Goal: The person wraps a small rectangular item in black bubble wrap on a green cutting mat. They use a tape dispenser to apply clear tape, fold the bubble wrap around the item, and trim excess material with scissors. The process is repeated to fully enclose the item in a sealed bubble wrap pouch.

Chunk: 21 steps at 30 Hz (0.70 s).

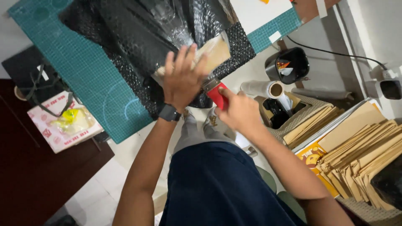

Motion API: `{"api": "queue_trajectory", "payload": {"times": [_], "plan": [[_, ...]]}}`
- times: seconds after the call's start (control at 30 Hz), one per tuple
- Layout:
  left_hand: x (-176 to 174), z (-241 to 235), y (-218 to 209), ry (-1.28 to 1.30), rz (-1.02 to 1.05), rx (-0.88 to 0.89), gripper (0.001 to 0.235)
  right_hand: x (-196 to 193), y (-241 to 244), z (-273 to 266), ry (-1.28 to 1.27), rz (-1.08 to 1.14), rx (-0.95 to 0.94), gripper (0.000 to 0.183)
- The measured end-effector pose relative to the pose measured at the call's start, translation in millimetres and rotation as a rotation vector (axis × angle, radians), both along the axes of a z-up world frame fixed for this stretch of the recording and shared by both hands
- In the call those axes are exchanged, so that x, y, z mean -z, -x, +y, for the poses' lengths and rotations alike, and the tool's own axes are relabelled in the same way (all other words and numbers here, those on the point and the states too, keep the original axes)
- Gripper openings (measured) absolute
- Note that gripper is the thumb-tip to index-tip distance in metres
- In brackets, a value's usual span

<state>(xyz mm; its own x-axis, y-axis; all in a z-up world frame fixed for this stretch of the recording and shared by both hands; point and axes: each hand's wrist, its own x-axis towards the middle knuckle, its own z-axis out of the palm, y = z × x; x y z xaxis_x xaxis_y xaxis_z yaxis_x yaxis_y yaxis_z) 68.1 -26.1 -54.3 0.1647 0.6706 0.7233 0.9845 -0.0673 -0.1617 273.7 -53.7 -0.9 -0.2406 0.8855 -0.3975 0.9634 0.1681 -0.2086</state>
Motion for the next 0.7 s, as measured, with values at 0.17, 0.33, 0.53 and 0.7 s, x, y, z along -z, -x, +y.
{"api": "queue_trajectory", "payload": {"times": [0.17, 0.33, 0.53, 0.7], "plan": [[9.3, 0.4, -3.0, 0.22, -0.135, 0.154, 0.054, -46.5, 41.1, 55.7, 0.336, -0.015, 0.092, 0.056], [8.2, -1.7, 1.3, 0.255, -0.096, 0.152, 0.06, -11.0, 8.2, 75.7, 0.535, -0.159, 0.04, 0.051], [-35.2, -14.0, 3.9, 0.384, -0.249, 0.234, 0.071, 21.5, -99.4, 18.1, 0.768, 1.055, 0.793, 0.051], [-65.4, -52.9, -38.0, 0.429, -0.829, 0.452, 0.064, 24.7, -96.1, -21.2, 0.704, 1.631, 0.879, 0.057]]}}
